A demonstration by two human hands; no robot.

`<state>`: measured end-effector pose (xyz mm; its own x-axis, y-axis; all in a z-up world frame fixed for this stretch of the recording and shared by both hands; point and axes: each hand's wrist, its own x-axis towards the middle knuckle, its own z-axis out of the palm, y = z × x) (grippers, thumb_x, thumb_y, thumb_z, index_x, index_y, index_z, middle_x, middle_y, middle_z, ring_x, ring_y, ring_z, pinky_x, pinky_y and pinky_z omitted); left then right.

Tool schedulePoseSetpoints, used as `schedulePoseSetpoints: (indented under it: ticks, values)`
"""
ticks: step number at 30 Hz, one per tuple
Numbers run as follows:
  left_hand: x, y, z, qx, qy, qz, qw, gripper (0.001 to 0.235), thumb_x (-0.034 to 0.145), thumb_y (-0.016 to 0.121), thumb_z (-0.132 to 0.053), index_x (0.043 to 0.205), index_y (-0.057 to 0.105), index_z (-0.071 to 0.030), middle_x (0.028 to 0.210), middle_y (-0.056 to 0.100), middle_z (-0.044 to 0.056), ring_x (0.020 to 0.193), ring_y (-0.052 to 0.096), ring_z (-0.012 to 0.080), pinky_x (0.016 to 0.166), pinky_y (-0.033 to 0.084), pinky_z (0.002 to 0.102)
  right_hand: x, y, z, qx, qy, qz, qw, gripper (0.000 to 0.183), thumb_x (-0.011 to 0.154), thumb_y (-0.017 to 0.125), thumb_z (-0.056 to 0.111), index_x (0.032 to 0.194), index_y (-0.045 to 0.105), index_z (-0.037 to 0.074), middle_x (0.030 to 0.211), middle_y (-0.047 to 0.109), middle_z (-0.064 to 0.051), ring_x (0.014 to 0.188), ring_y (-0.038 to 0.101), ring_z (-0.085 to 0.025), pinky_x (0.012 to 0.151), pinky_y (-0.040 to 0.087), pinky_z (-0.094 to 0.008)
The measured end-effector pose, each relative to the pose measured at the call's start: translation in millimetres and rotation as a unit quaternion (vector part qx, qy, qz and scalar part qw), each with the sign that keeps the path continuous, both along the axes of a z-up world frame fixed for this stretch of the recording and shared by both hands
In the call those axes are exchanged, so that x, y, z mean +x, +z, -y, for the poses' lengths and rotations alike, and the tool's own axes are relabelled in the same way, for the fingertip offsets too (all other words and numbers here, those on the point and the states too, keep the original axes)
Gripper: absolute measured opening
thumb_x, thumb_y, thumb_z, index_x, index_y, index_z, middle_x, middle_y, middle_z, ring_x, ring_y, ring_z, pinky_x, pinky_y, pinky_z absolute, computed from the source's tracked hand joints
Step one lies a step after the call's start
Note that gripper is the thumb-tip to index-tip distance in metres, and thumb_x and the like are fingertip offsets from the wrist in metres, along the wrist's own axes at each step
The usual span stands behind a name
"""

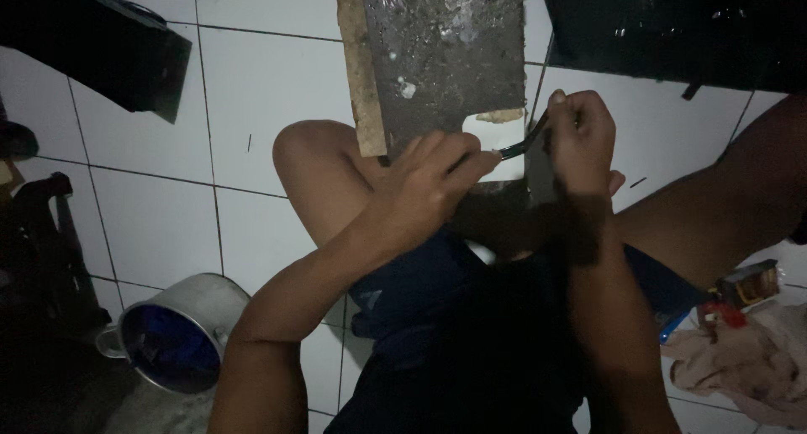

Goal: The person sits on the floor and repeatedly applies strips of black tape to a rectangular wooden block. They use a small metal tool to smooth and press the tape onto the surface, working on different sections of the block.

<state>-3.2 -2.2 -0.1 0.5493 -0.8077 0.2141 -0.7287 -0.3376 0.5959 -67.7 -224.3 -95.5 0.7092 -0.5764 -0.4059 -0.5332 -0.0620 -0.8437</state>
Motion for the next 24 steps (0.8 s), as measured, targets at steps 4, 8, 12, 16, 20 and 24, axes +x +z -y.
schedulePoseSetpoints:
  ticks: [4,8,12,16,20,24]
  values:
    - [-0.3,-0.4,0.4,-0.003,0.004,0.018,1.0,0.032,0.09,0.07,0.003,0.121,0.072,-0.005,0.111,0.063,0.008,0.096,0.06,0.0214,0.084,0.051,0.037,0.9,-12.7,11.1,-0.07,0.042,0.009,0.997,0.026,0.111,0.059,0.023,0.095,0.062,0.003,0.087,0.061,-0.004,0.08,0.054,-0.012,0.076,0.046,-0.03]
    - [1.0,-1.7,1.2,0.014,-0.009,0.009,1.0,0.031,0.092,0.068,0.004,0.121,0.072,-0.006,0.111,0.063,0.007,0.095,0.061,0.0207,0.08,0.05,0.037,1.4,-27.0,17.7,-0.046,0.017,-0.018,0.999,0.026,0.109,0.057,0.027,0.096,0.061,0.004,0.085,0.059,-0.004,0.075,0.053,-0.012,0.068,0.047,-0.031]
    - [3.0,-2.0,1.2,-0.003,-0.015,0.012,1.0,0.035,0.09,0.067,0.003,0.123,0.071,-0.005,0.112,0.063,0.008,0.099,0.061,0.0224,0.084,0.051,0.038,4.0,-41.7,25.6,-0.045,0.025,-0.011,0.999,0.026,0.11,0.058,0.028,0.098,0.062,0.005,0.086,0.061,-0.005,0.076,0.053,-0.012,0.068,0.046,-0.031]
    - [3.7,-2.4,1.4,-0.006,-0.019,-0.001,1.0,0.034,0.091,0.069,0.001,0.124,0.071,-0.007,0.113,0.062,0.007,0.1,0.062,0.0228,0.085,0.05,0.039,8.2,-59.4,32.6,-0.031,0.007,-0.058,0.998,0.025,0.108,0.057,0.029,0.098,0.06,0.006,0.083,0.061,-0.006,0.073,0.056,-0.013,0.067,0.049,-0.031]
    - [4.1,-3.6,3.2,-0.003,-0.019,-0.001,1.0,0.031,0.094,0.069,0.0,0.125,0.069,-0.008,0.116,0.062,0.006,0.103,0.063,0.0208,0.086,0.05,0.038,6.8,-78.1,38.4,-0.062,0.006,-0.051,0.997,0.026,0.107,0.058,0.029,0.098,0.061,0.004,0.085,0.063,-0.007,0.076,0.059,-0.015,0.07,0.051,-0.034]
    - [5.4,-3.0,3.7,0.0,-0.026,-0.003,1.0,0.034,0.09,0.07,-0.001,0.124,0.071,-0.008,0.114,0.062,0.006,0.1,0.062,0.0211,0.084,0.049,0.038,6.0,-93.9,47.8,-0.069,0.013,-0.048,0.996,0.03,0.108,0.06,0.028,0.098,0.064,0.001,0.088,0.065,-0.01,0.08,0.059,-0.018,0.075,0.05,-0.036]
